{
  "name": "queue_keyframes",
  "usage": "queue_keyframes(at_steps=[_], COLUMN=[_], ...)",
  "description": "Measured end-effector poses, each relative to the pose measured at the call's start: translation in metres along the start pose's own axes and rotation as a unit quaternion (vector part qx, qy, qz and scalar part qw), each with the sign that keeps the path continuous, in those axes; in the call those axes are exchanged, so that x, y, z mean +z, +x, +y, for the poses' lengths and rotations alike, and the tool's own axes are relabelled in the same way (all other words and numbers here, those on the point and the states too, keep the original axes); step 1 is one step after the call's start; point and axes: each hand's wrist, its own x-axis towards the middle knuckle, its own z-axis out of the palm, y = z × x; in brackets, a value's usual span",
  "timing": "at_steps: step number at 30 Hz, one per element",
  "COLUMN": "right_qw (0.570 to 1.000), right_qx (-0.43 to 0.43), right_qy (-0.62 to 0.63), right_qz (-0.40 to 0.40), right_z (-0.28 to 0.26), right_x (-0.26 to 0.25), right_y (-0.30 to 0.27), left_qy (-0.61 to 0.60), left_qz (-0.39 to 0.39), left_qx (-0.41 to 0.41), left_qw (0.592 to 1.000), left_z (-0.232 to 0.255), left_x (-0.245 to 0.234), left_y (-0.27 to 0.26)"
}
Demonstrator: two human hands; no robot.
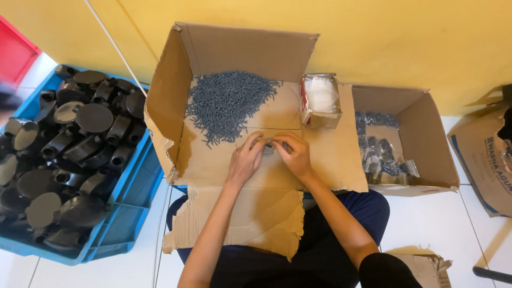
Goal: The person sits on the floor and repeatedly picks small dark screws from a pile in a cardboard box, places them into small clear plastic bags, and sets the filled bags aside. The person handles the screws and bags by hand without using tools.
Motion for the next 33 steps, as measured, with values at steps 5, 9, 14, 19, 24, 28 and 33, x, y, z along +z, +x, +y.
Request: queue_keyframes(at_steps=[5, 9, 14, 19, 24, 28, 33], right_qw=[0.997, 0.991, 1.0, 0.998, 0.985, 0.978, 0.979], right_qx=[-0.06, -0.099, 0.001, 0.06, -0.02, -0.055, -0.069], right_qy=[-0.039, -0.077, -0.005, -0.013, -0.1, -0.124, -0.15], right_qz=[-0.033, -0.052, 0.004, -0.016, -0.136, -0.158, -0.116], right_z=[0.0, -0.016, 0.016, 0.055, 0.077, 0.106, 0.117], right_x=[-0.003, -0.007, 0.004, 0.018, 0.044, 0.065, 0.066], right_y=[-0.002, 0.006, 0.008, 0.04, 0.07, 0.062, 0.056], left_qy=[-0.01, -0.015, -0.022, -0.02, -0.014, -0.009, -0.02], left_qz=[0.002, -0.001, -0.004, -0.005, 0.002, 0.007, 0.006], left_qx=[-0.004, -0.009, -0.016, -0.018, -0.019, -0.01, -0.016], left_qw=[1.0, 1.0, 1.0, 1.0, 1.0, 1.0, 1.0], left_z=[0.003, 0.003, 0.002, 0.004, 0.005, 0.004, 0.003], left_x=[-0.002, -0.002, -0.002, -0.001, -0.004, -0.004, -0.003], left_y=[0.0, 0.002, 0.001, 0.0, 0.004, 0.005, 0.006])
